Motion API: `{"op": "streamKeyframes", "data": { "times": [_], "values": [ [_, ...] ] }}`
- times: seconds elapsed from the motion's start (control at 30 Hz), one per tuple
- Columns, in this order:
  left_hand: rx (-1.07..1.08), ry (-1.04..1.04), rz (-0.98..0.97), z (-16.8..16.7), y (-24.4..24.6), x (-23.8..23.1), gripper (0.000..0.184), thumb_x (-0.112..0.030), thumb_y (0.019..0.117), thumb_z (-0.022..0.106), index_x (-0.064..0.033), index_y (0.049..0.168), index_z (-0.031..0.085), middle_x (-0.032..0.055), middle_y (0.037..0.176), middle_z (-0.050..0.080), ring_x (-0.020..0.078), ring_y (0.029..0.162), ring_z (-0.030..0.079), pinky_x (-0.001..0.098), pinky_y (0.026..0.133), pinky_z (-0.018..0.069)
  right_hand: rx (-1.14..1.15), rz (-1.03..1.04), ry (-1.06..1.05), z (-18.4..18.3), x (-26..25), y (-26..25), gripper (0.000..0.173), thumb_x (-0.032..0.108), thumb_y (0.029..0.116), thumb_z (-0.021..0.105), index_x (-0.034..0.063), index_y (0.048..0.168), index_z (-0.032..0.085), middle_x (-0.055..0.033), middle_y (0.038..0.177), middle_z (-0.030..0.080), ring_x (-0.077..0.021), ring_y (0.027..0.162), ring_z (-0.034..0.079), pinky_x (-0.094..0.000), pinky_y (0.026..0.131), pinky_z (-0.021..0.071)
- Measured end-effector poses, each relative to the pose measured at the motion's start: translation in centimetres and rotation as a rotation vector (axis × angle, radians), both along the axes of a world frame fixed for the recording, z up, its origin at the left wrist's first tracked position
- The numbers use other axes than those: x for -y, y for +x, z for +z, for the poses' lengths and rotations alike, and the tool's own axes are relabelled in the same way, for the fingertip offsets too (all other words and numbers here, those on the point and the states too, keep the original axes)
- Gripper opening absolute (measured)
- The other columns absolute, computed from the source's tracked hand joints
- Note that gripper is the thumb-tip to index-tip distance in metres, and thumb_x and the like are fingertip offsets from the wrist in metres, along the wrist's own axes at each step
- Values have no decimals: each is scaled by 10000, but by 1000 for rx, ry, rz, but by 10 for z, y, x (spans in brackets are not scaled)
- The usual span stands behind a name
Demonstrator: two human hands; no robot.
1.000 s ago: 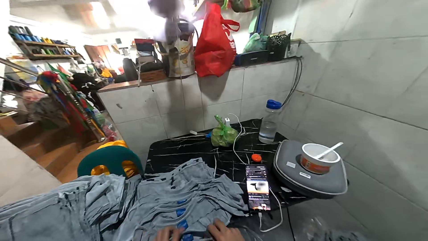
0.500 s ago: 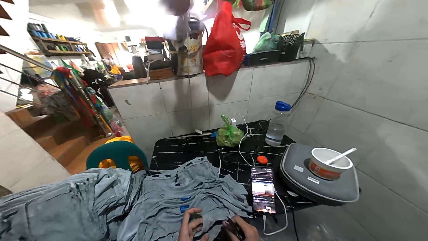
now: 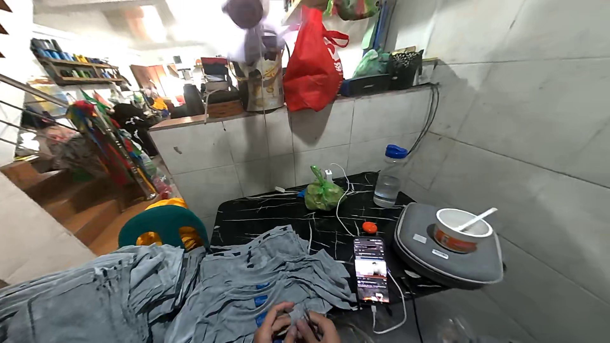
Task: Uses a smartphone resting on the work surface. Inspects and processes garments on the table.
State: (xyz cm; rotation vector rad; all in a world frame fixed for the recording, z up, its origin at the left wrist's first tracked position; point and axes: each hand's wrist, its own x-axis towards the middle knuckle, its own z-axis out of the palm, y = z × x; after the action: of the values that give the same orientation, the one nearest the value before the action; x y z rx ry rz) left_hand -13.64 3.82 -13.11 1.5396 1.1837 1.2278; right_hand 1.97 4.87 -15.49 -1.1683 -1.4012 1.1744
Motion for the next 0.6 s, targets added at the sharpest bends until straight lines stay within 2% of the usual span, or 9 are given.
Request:
{"op": "streamKeyframes", "data": {
  "times": [0.07,0.13,0.23,0.3,0.33,0.4,0.5,0.53,0.6],
  "values": [
    [-15,5,-11,-2,0,0,410,45,903,673,71,1304,592,164,1196,697,187,991,722,374,914,608,-34,8,16,2,4,1,221,115,1018,578,-43,896,675,-67,789,670,-88,711,620,-291,711,539],
    [-93,40,-48,-5,0,-2,381,12,894,696,45,1272,660,146,1209,712,183,1031,707,368,940,586,-53,20,23,3,7,3,223,103,1024,559,-41,897,673,-51,783,657,-68,709,603,-270,706,524],
    [-225,155,-10,-10,4,-3,214,-38,860,759,-22,1072,782,112,1044,741,152,961,713,329,890,598,-15,-5,58,3,8,6,207,83,993,584,-33,845,671,-50,729,645,-74,679,608,-280,682,523],
    [-220,202,52,-13,5,-6,106,-58,842,788,-44,946,808,80,946,757,111,886,718,285,827,604,57,-13,96,7,8,11,197,82,969,612,-40,825,668,-64,706,620,-88,655,588,-286,655,506],
    [-205,212,70,-15,5,-7,76,-75,849,799,-51,919,811,65,923,765,96,874,725,274,819,611,101,-18,115,9,9,14,187,92,960,632,-43,840,679,-79,710,625,-105,652,592,-299,649,508],
    [-167,213,78,-19,2,-10,58,-77,870,788,-41,913,797,51,905,768,87,850,731,271,810,620,220,-22,136,14,9,21,221,170,962,683,-50,944,706,-137,770,674,-202,699,647,-400,690,542],
    [-96,122,89,-18,0,-11,48,-39,902,742,-3,933,748,50,878,760,93,794,725,284,776,620,396,-7,95,20,10,30,411,401,972,692,21,1128,706,-137,887,734,-277,810,719,-527,771,578],
    [-64,81,93,-16,0,-11,46,-30,911,728,5,940,729,51,874,754,99,790,723,289,775,621,448,0,92,21,10,32,451,440,970,684,30,1156,705,-140,908,740,-290,831,724,-546,785,575],
    [-11,26,100,-15,-1,-10,36,-12,925,700,15,948,702,57,877,741,111,810,723,298,794,623,541,16,128,20,11,34,479,470,972,672,22,1135,717,-158,902,738,-319,823,721,-568,772,567]
  ]
}}
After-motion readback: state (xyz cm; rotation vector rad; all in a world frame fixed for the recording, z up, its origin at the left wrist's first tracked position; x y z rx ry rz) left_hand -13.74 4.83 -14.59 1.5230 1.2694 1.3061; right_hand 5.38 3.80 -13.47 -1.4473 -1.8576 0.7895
